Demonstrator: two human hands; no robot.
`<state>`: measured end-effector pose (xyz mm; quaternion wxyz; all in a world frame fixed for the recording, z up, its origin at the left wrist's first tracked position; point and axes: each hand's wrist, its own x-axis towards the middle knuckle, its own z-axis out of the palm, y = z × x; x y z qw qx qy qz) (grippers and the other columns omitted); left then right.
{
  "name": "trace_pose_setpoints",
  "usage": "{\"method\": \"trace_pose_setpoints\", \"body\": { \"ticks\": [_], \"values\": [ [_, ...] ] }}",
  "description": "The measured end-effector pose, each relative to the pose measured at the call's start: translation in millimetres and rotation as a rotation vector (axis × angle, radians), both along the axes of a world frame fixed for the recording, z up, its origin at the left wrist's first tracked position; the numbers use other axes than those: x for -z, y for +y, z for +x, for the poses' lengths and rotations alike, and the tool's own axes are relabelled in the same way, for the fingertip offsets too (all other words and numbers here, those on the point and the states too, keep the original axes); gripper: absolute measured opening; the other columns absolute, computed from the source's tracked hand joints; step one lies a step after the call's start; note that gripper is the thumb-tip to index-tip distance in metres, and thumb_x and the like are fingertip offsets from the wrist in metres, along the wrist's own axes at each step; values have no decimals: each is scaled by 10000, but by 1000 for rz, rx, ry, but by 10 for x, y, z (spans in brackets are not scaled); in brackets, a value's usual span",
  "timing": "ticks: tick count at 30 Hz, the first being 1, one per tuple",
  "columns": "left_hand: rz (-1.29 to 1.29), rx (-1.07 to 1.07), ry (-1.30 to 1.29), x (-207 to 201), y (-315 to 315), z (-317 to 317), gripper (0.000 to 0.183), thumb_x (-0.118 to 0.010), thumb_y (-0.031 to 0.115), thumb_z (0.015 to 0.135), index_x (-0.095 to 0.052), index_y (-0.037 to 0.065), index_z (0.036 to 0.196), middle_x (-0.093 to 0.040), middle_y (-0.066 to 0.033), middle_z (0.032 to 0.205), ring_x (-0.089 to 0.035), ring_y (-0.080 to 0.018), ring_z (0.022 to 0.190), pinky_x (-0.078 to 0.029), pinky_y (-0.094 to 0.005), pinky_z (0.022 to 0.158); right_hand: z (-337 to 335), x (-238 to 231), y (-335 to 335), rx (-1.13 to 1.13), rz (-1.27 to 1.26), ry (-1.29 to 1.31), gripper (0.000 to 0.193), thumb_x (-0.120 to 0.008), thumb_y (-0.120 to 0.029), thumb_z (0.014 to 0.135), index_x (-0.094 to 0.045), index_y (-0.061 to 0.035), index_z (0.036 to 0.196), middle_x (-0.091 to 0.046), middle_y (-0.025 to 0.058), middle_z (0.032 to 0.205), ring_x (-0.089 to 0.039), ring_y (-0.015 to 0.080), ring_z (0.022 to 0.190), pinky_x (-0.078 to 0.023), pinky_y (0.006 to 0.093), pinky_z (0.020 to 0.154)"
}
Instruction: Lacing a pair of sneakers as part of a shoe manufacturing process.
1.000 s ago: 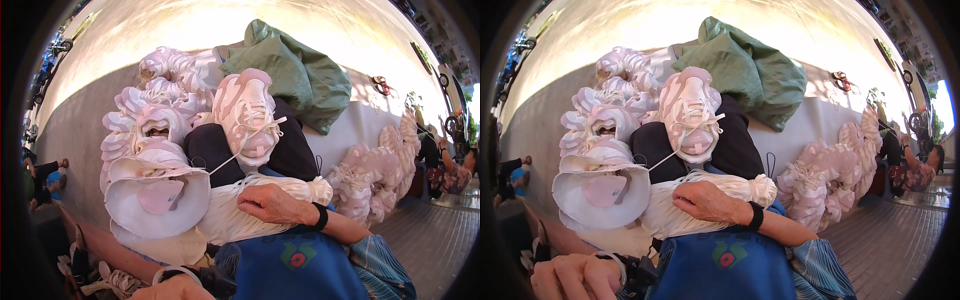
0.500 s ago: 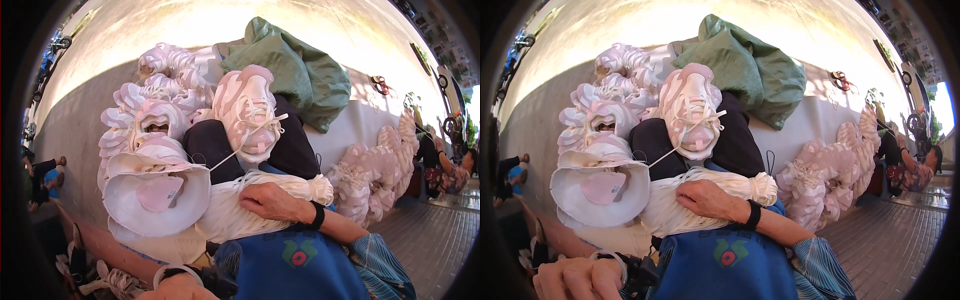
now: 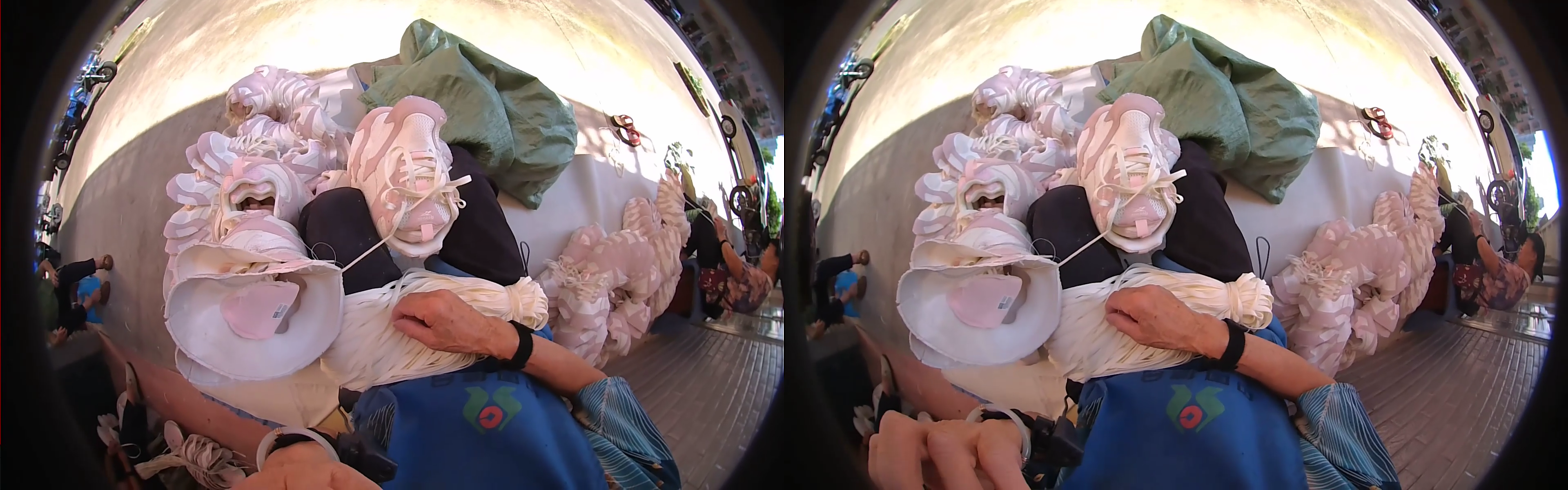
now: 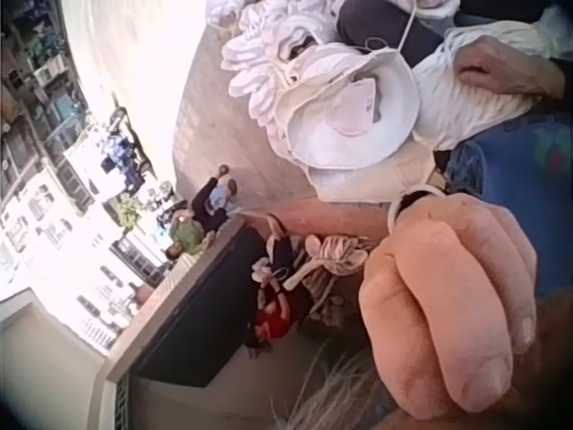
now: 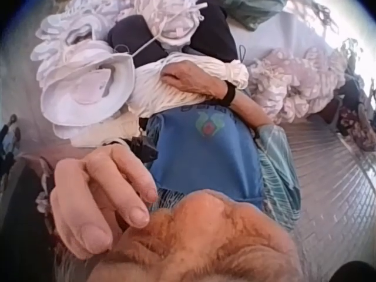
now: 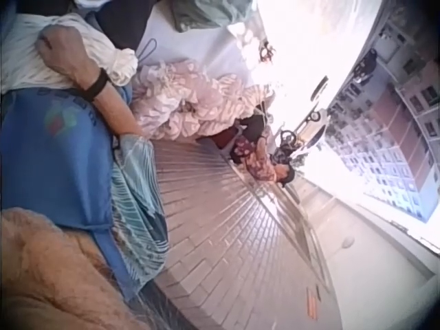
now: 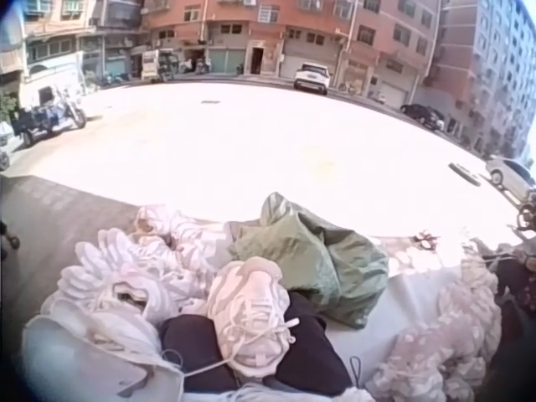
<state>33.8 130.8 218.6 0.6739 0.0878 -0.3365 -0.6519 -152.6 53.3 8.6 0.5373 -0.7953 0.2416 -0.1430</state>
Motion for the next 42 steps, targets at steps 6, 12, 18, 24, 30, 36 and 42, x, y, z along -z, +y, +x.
{"method": "trace_pose_setpoints", "body": {
  "ticks": [6, 12, 18, 24, 30, 36, 42],
  "values": [
    [-158, -24, -120, 108, 27, 55, 138, -664, 55, 894, -746, 119, 984, -675, -14, 1165, -644, -241, 928, -512, -336, 746, 17, 6, 2, -1, 24, 8, 154, -616, -156, 895, -642, -4, 903, -651, 173, 826, -636, 380, 783, -506, 452, 697],
    [-426, 67, -37, 337, -157, 158, 160, -677, 48, 882, -730, 118, 1015, -658, -11, 1165, -628, -220, 904, -488, -321, 737, 14, 15, -38, -5, 28, 40, 156, -617, -163, 897, -644, -9, 900, -652, 170, 827, -632, 379, 778, -504, 449, 693],
    [38, 18, -128, 22, 75, 100, 212, -721, 73, 874, -731, 122, 1080, -635, 25, 1212, -627, -204, 847, -463, -308, 702, 18, -6, -49, -38, 50, 83, 146, -624, -133, 913, -659, 2, 957, -665, 164, 857, -644, 352, 788, -513, 407, 721],
    [-117, -22, -125, 169, 67, 118, 226, -748, 98, 861, -738, 132, 1085, -634, 33, 1219, -628, -200, 841, -452, -306, 690, 34, 29, -40, -5, 62, 49, 161, -609, -162, 898, -641, -5, 883, -647, 178, 805, -634, 383, 766, -502, 453, 689],
    [-180, -15, -118, 228, 1, 139, 202, -739, 75, 854, -742, 110, 1053, -644, 24, 1192, -624, -201, 828, -448, -304, 688, 27, 23, -63, -31, 51, 66, 139, -621, -130, 912, -651, 4, 937, -659, 169, 835, -644, 359, 776, -508, 414, 709],
    [-242, -13, -88, 272, -66, 125, 108, -696, 76, 880, -731, 97, 980, -676, 5, 1102, -627, -212, 811, -449, -308, 680, 36, 32, -63, -11, 59, 32, 163, -606, -155, 896, -631, 5, 875, -642, 184, 804, -629, 389, 764, -498, 458, 686],
    [-256, 150, -13, 304, -139, 185, 67, -673, 61, 885, -713, 101, 921, -677, -17, 1101, -634, -228, 820, -461, -314, 698, 31, 37, -65, -6, 51, 24, 159, -615, -151, 894, -630, 6, 877, -640, 178, 792, -629, 380, 745, -497, 453, 683]
  ]
}}
